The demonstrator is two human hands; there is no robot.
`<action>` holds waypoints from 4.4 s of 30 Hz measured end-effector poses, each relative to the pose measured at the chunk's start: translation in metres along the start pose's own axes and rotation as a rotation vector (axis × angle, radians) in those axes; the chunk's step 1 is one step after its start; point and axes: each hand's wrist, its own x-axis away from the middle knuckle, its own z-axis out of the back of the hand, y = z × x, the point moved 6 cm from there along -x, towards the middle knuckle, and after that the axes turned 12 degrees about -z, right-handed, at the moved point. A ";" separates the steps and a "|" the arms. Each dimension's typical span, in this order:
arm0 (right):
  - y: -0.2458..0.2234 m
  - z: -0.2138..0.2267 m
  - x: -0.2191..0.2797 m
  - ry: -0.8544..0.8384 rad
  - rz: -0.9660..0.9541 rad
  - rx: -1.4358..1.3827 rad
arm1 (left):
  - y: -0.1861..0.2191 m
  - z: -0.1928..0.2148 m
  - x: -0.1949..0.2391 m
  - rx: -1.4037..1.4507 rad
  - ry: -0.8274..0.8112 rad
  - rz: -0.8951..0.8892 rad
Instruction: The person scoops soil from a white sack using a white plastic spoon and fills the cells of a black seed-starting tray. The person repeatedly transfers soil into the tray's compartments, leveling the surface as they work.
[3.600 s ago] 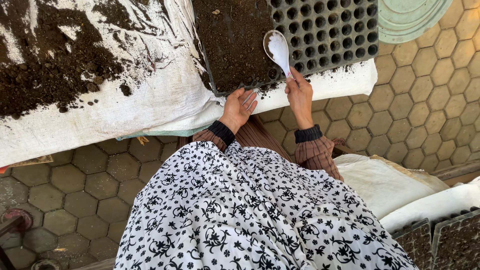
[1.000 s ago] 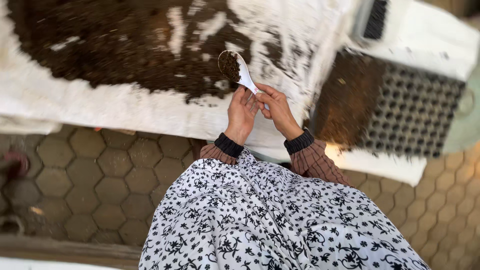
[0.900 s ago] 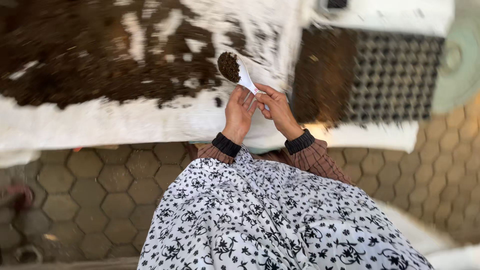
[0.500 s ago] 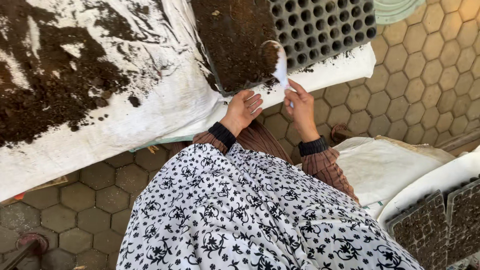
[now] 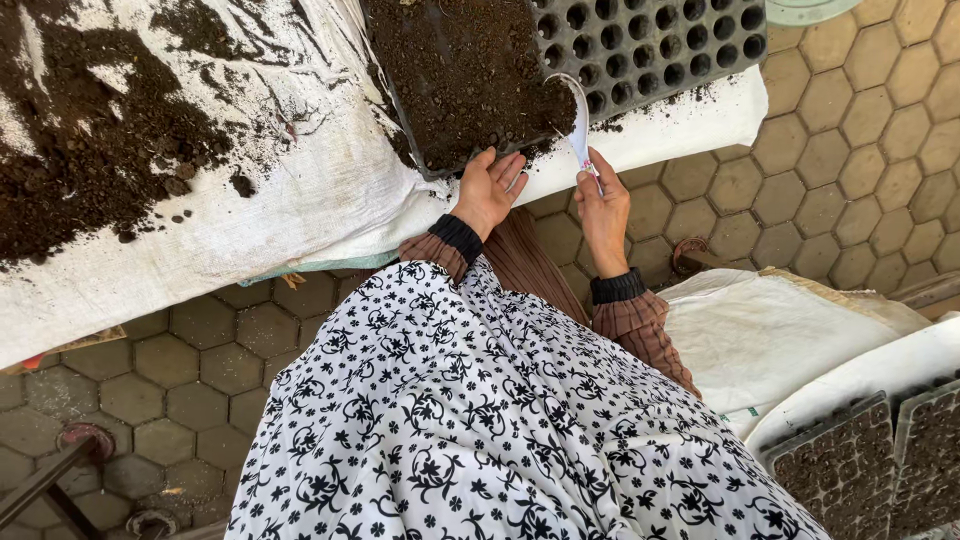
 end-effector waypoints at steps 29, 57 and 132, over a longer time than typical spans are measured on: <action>-0.014 0.027 -0.012 0.102 0.199 0.207 | 0.004 -0.001 0.007 -0.035 0.052 -0.017; -0.021 0.000 -0.036 -0.087 0.017 0.165 | 0.001 0.002 0.005 -0.065 0.023 -0.048; -0.043 -0.887 0.144 -0.796 0.824 0.752 | 0.593 0.315 0.080 1.029 -0.114 -0.948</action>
